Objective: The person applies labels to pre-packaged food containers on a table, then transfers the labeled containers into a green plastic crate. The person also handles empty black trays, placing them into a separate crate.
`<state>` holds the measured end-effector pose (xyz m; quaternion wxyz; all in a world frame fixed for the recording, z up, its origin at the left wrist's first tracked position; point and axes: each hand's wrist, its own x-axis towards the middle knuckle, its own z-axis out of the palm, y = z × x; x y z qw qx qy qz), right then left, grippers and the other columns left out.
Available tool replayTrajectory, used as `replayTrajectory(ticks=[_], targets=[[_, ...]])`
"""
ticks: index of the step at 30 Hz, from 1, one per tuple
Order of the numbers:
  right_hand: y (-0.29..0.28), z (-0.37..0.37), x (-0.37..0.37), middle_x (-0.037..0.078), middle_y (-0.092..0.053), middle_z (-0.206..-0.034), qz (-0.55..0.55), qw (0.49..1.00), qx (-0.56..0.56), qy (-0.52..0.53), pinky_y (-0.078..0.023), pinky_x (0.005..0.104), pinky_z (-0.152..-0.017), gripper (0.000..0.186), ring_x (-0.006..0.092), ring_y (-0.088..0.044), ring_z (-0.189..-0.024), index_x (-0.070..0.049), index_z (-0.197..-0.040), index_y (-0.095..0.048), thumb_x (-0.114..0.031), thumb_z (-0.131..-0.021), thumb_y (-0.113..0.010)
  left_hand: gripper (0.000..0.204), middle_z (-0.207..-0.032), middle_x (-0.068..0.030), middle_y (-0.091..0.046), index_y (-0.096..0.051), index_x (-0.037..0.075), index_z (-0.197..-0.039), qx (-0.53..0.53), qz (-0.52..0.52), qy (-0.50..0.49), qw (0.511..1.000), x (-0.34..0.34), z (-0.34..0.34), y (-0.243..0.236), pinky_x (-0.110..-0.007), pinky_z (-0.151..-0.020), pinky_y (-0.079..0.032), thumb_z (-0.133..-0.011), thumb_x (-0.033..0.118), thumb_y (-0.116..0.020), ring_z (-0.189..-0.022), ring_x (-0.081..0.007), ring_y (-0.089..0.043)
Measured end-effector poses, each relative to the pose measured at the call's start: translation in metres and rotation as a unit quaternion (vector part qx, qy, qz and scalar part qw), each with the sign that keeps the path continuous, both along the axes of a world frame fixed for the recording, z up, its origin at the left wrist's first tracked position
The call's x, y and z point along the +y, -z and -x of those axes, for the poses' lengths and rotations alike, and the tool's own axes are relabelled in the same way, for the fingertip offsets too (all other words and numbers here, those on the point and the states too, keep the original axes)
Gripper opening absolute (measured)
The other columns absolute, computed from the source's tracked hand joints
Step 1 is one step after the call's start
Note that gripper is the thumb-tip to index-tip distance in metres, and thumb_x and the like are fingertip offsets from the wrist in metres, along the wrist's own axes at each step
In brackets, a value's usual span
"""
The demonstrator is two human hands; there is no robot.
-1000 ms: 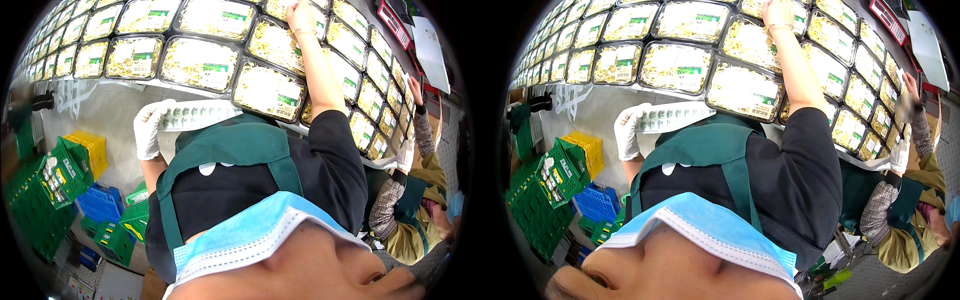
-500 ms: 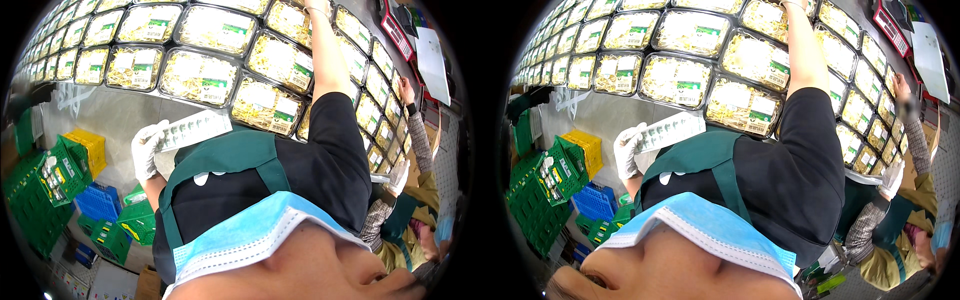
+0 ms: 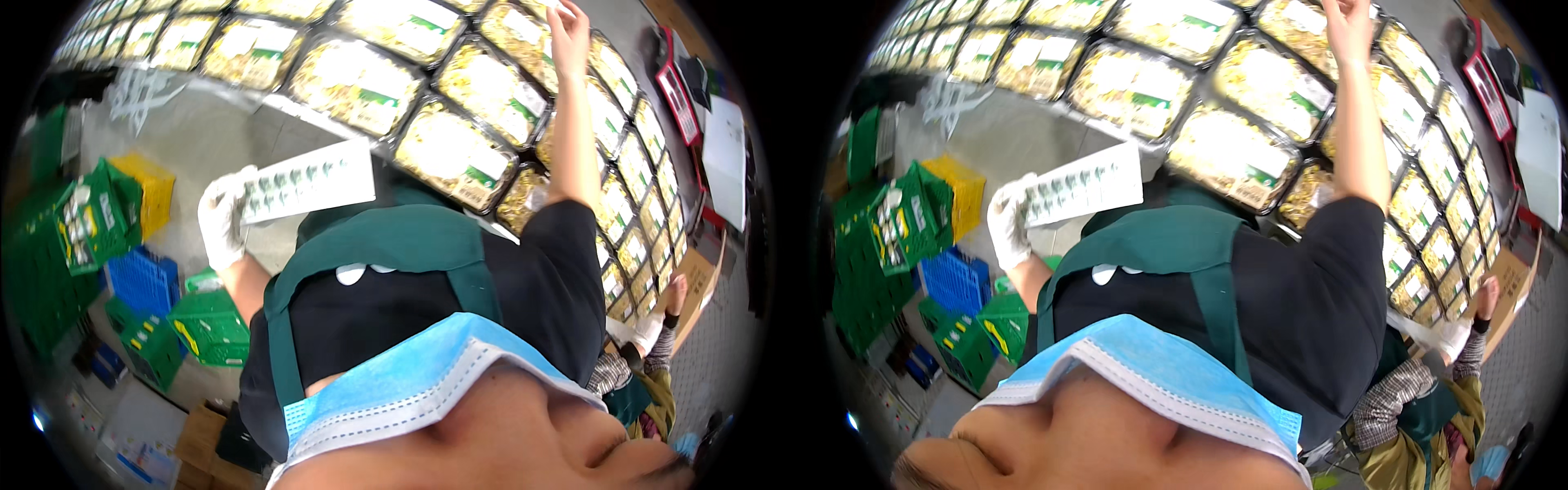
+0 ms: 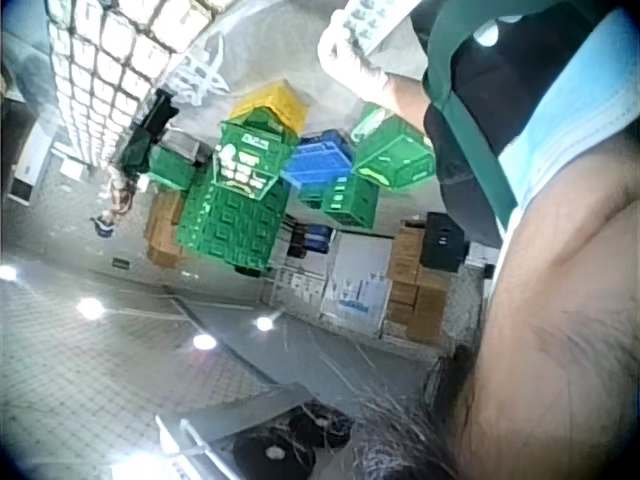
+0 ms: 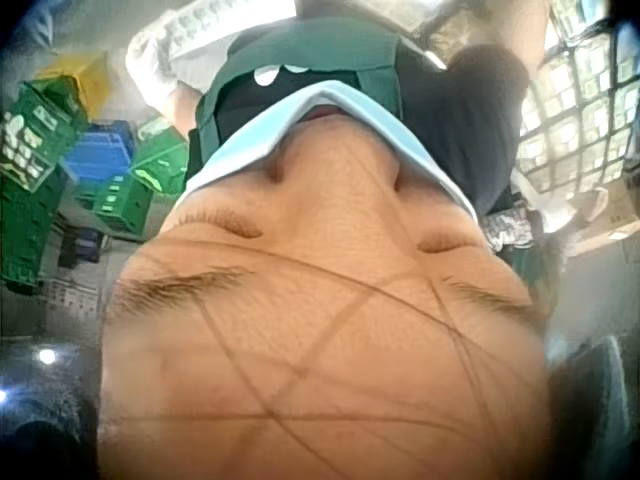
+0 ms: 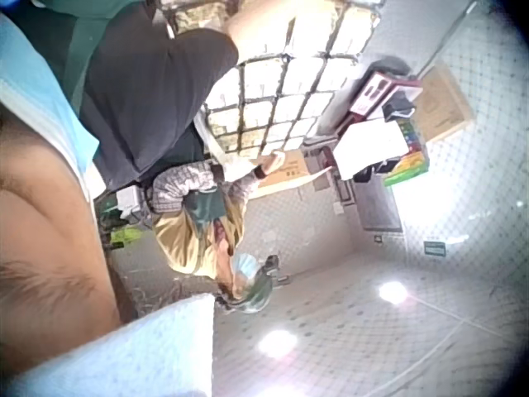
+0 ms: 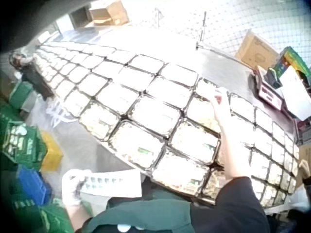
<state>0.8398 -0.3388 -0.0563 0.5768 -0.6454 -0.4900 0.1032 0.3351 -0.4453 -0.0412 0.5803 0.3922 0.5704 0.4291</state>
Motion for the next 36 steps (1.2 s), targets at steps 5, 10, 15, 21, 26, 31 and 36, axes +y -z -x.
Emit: replayTrajectory(ticks=[5,10,15,21,26,31,36], targets=[[-0.043,0.157,-0.140,0.001,-0.054,-0.071,0.145,0.948,-0.027,-0.283,-0.042,0.0206,-0.062,0.036,0.0069,-0.050,-0.065,-0.007,-0.107,-0.049,-0.016,-0.074,-0.060,0.015,-0.092,-0.0177,-0.058,-0.055,-0.005,-0.083,-0.050,-0.086,0.019,0.995,-0.001,0.006,-0.018,-0.023,-0.073,-0.042,-0.070,0.003,-0.056,-0.080,-0.0156,-0.056],[-0.032,0.250,-0.184,0.000,-0.050,-0.067,0.197,0.918,0.081,-0.335,-0.041,0.0188,-0.054,0.039,0.0045,-0.047,-0.058,-0.008,-0.108,-0.047,-0.013,-0.072,-0.061,0.015,-0.088,-0.0147,-0.060,-0.056,-0.004,-0.084,-0.110,-0.102,0.024,0.988,-0.031,0.014,-0.014,-0.023,-0.069,-0.045,-0.070,0.002,-0.057,-0.076,-0.0143,-0.057],[-0.014,0.295,-0.200,-0.002,-0.054,-0.072,0.164,0.894,0.201,-0.366,-0.038,0.0162,-0.057,0.034,0.0018,-0.046,-0.064,-0.001,-0.103,-0.049,-0.003,-0.071,-0.060,0.017,-0.090,-0.0153,-0.059,-0.055,-0.005,-0.088,-0.146,-0.107,0.015,0.983,-0.071,0.053,-0.014,-0.024,-0.068,-0.047,-0.073,0.002,-0.056,-0.076,-0.0149,-0.057],[-0.031,0.323,-0.204,0.001,-0.055,-0.078,0.194,0.813,0.349,-0.424,-0.040,0.0157,-0.057,0.042,0.0042,-0.050,-0.066,0.003,-0.112,-0.041,0.003,-0.073,-0.053,0.026,-0.095,-0.0155,-0.057,-0.053,-0.005,-0.093,-0.131,-0.138,0.079,0.978,-0.097,0.088,-0.023,-0.026,-0.073,-0.047,-0.068,-0.003,-0.059,-0.081,-0.0161,-0.057],[-0.024,0.342,-0.220,0.003,-0.056,-0.079,0.231,0.864,0.232,-0.383,-0.044,0.0204,-0.061,0.031,0.0068,-0.052,-0.067,0.002,-0.102,-0.046,0.002,-0.071,-0.054,0.022,-0.092,-0.0145,-0.059,-0.056,-0.003,-0.088,-0.097,-0.143,0.053,0.984,-0.115,0.116,-0.014,-0.023,-0.069,-0.046,-0.067,-0.003,-0.060,-0.078,-0.0148,-0.057],[-0.019,0.359,-0.236,-0.003,-0.048,-0.058,0.143,0.901,0.130,-0.388,-0.035,0.0176,-0.051,0.020,0.0017,-0.042,-0.057,-0.001,-0.073,-0.057,-0.021,-0.077,-0.057,0.012,-0.083,-0.0154,-0.060,-0.056,-0.003,-0.081,-0.115,-0.227,-0.024,0.967,-0.138,0.136,-0.004,-0.024,-0.060,-0.048,-0.074,0.006,-0.057,-0.071,-0.0154,-0.058],[-0.036,0.371,-0.254,-0.005,-0.041,-0.053,0.239,0.897,0.201,-0.314,-0.032,0.0172,-0.039,0.026,0.0022,-0.037,-0.043,-0.002,-0.067,-0.053,-0.024,-0.080,-0.053,0.013,-0.066,-0.0034,-0.057,-0.058,0.001,-0.072,-0.161,-0.156,-0.164,0.961,-0.148,0.123,0.004,-0.020,-0.053,-0.042,-0.072,0.013,-0.063,-0.058,-0.0086,-0.052]])
